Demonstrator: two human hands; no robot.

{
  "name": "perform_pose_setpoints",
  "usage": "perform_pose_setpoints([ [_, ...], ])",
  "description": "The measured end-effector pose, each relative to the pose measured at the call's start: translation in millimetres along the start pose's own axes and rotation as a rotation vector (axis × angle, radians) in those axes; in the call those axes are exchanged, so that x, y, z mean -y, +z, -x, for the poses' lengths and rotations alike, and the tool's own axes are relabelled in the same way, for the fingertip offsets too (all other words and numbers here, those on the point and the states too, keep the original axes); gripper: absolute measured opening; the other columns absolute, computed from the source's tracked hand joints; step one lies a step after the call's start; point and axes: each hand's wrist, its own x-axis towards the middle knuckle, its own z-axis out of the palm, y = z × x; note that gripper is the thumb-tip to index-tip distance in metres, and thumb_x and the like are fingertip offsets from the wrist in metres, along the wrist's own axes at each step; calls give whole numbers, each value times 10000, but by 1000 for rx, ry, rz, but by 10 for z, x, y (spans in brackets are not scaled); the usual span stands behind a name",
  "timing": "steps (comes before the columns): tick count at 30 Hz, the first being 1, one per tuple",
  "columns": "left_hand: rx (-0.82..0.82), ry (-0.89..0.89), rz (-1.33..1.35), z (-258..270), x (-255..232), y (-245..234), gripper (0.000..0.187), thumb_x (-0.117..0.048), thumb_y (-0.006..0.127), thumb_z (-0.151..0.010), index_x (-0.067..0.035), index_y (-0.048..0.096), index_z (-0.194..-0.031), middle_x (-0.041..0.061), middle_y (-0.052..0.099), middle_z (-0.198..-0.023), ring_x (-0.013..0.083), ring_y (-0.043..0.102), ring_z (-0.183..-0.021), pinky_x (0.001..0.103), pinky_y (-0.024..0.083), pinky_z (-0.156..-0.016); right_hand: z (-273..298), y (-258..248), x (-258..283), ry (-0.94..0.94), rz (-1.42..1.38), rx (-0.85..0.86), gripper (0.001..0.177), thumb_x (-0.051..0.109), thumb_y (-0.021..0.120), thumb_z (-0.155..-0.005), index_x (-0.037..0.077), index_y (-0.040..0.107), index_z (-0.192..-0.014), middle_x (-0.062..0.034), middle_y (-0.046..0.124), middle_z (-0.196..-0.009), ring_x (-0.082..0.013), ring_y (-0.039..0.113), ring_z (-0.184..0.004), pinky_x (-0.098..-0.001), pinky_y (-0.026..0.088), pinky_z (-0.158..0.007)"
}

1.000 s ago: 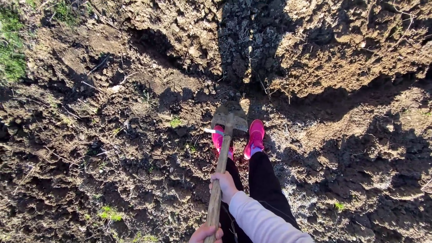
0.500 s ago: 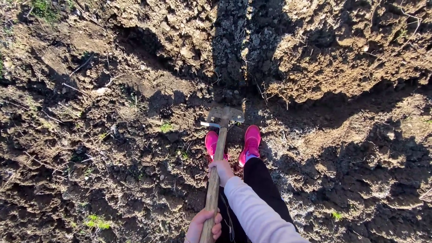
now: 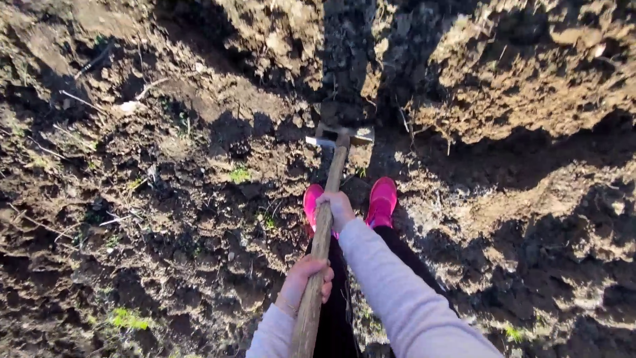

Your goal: Digging and turning over soil in a garden using a shovel

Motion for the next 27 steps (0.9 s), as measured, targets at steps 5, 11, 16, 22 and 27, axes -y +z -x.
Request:
perform_pose_setpoints([
  [5, -137, 13, -9, 190, 122, 226, 237, -90, 684, -919, -32, 481, -1026, 145, 596, -720, 196, 558, -447, 312, 482, -347, 305, -41, 45, -6, 14, 50, 142, 17, 588, -662, 64, 533, -539, -54, 481, -508, -236, 508, -433, -378, 466, -421],
  [11, -106, 43, -18, 522, 285, 423, 252, -68, 666, -937, -27, 443, -1048, 158, 584, -741, 218, 580, -450, 326, 514, -347, 765, -21, 154, -35, -9, 43, 134, -18, 609, -679, 44, 520, -757, -61, 514, -667, -213, 508, -501, -348, 455, -430],
  [16, -113, 52, 5, 816, 506, 601, 239, -85, 648, -942, -14, 446, -1047, 179, 568, -752, 237, 557, -436, 342, 479, -325, 1069, -100, 143, -43, -39, 34, 147, -32, 599, -674, 48, 493, -610, -70, 472, -520, -222, 507, -407, -368, 452, -373],
  [22, -97, 48, 83, 1162, 723, 821, 245, -93, 653, -945, 39, 516, -1101, 180, 574, -767, 227, 542, -470, 344, 470, -357, 1602, -147, 288, -72, 93, -121, 366, -23, 636, -709, 37, 452, -1020, -153, 521, -710, -274, 552, -489, -440, 465, -431],
  [27, 63, 56, 55, 1294, 760, 825, 272, -112, 635, -943, 33, 515, -1139, 153, 552, -782, 204, 555, -511, 314, 486, -403, 2017, -24, 641, -74, 570, -211, 459, 109, 645, -838, 34, 432, -1238, -147, 577, -1074, -298, 658, -900, -448, 543, -775],
])
